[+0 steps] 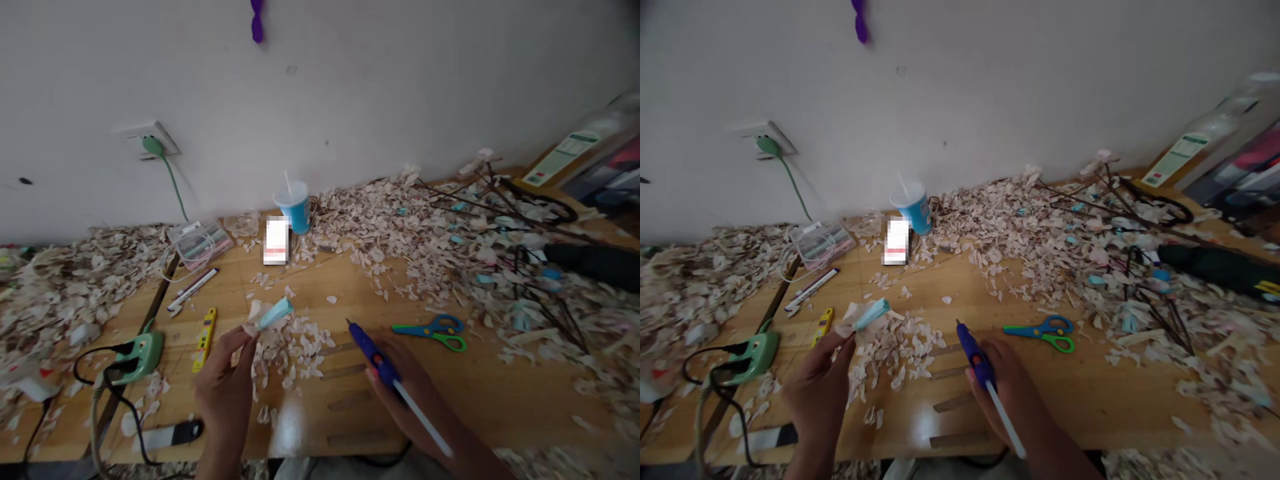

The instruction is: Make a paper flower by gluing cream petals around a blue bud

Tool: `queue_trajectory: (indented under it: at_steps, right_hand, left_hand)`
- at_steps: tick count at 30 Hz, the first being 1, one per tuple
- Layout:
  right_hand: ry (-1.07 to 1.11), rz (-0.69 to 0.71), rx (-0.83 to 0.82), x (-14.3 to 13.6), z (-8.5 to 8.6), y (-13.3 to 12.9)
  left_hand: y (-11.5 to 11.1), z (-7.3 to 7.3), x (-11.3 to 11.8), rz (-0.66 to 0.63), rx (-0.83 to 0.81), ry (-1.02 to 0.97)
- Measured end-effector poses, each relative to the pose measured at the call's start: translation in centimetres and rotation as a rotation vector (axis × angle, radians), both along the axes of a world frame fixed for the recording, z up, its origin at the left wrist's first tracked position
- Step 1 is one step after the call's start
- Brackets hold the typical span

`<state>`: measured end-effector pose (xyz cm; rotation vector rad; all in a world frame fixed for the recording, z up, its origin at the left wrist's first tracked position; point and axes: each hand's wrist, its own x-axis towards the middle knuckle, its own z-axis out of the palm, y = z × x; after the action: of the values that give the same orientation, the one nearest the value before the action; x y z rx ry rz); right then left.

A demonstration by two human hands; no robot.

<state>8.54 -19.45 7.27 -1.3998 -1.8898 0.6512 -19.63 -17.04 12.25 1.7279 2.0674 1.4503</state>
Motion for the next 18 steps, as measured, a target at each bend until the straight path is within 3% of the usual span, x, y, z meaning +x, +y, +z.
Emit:
queue_trajectory:
  at_steps: [5, 8, 11, 14, 16, 18]
  right_hand:
    - [-0.130, 0.076, -0.072, 0.7, -2.1, -0.1]
    - [-0.157, 0.189, -0.198, 4.2, -1.8, -0.4]
    - [-0.287, 0.229, -0.238, 8.3, -1.0, 1.6]
    - [-0.424, 0.239, 0.040, 9.2, -0.1, 6.3]
    - [-0.495, 0.336, 0.212, 7.6, 0.1, 9.8]
    - [-0.515, 0.522, 0.312, 5.0, -0.1, 13.1]
  left_hand:
    - [-1.2, -1.6, -1.7, 0.166, -0.105, -0.112]
    - [-2.5, -2.1, -3.5, 0.365, -0.158, -0.106]
    - [-3.9, -2.0, -5.9, 0.515, -0.183, -0.124]
    - [-4.6, -1.6, -7.6, 0.626, -0.202, -0.184]
    - [-4.6, -1.4, -7.9, 0.662, -0.192, -0.219]
    - [-4.4, -1.3, -7.6, 0.618, -0.173, -0.224]
